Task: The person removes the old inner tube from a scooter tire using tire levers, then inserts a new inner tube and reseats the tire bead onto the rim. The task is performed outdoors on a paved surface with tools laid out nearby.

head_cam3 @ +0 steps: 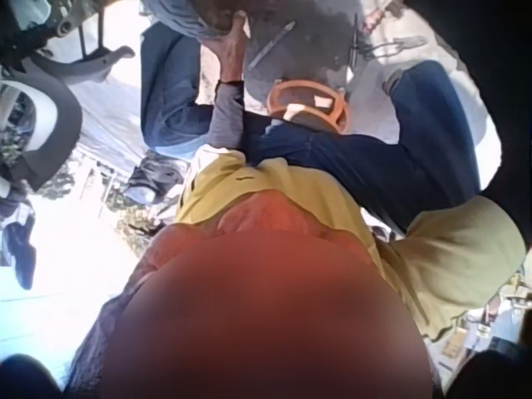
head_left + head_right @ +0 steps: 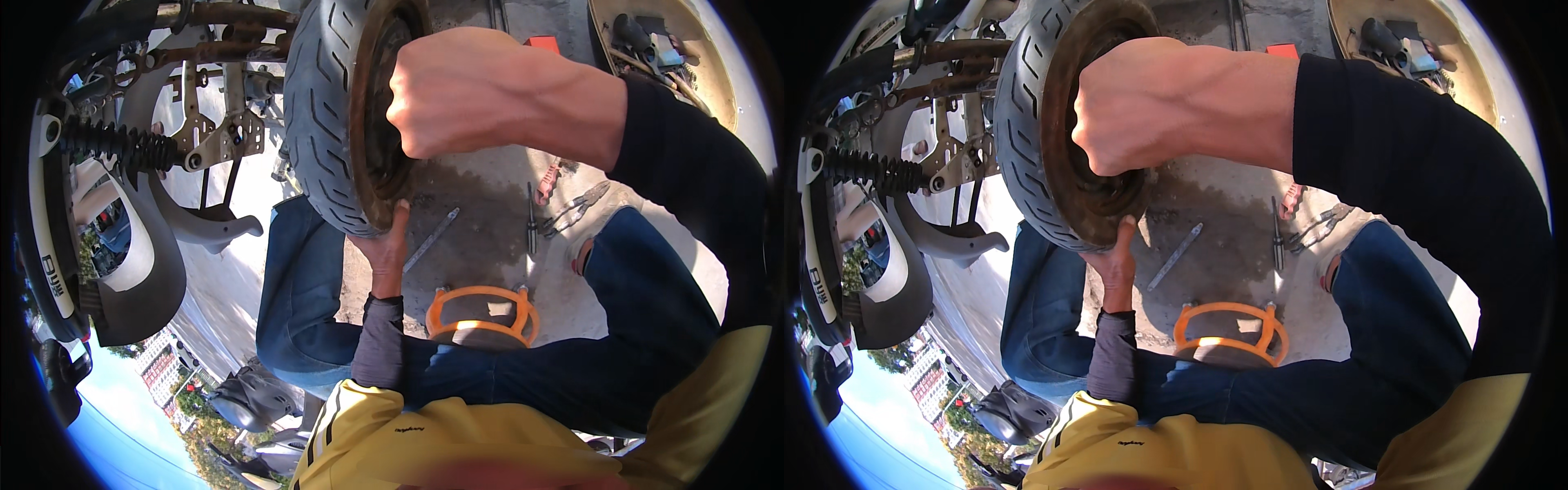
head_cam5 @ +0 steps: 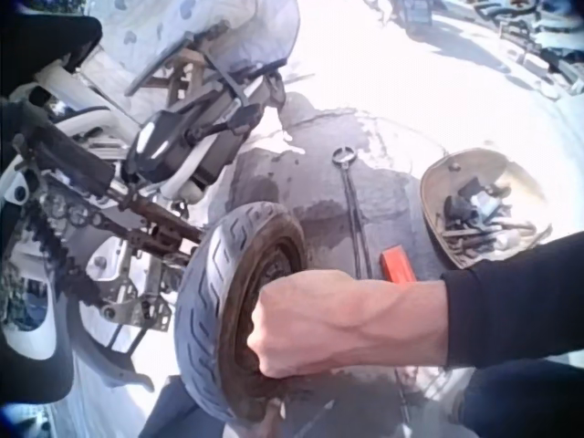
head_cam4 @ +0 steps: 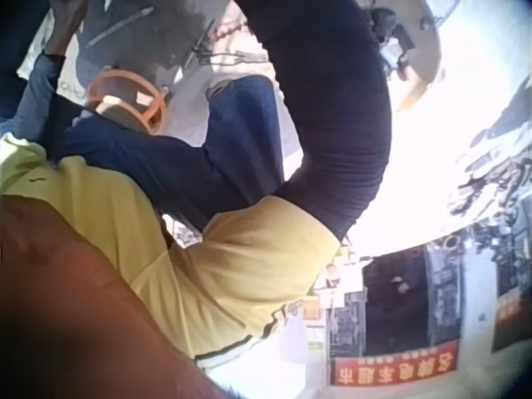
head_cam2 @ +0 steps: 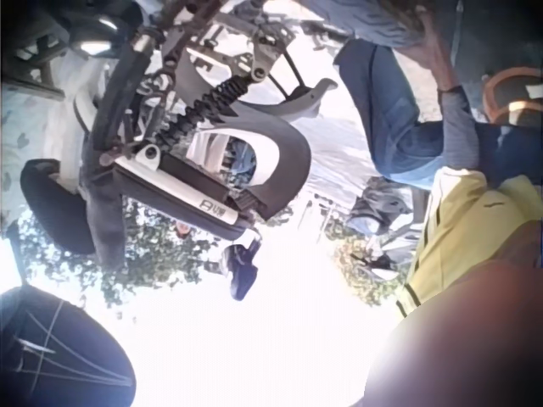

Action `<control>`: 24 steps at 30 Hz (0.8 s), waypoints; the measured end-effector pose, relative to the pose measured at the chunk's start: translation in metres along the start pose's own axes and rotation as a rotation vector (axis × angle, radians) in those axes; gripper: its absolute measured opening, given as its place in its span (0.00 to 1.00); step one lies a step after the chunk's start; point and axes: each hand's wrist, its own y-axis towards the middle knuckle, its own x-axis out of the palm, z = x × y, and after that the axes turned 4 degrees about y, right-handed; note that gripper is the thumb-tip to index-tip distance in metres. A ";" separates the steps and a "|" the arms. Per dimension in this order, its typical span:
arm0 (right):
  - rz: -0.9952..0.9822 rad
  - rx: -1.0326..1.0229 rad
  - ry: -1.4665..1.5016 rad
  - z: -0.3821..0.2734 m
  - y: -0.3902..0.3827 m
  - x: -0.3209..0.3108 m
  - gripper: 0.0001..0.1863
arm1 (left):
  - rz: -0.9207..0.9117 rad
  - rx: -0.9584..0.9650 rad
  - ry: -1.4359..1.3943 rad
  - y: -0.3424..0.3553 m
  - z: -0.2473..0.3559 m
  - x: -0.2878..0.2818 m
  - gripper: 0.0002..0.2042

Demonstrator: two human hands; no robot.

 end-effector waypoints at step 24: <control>-0.079 0.027 0.000 -0.013 -0.003 0.015 0.04 | -0.024 -0.055 0.026 0.004 0.010 -0.005 0.39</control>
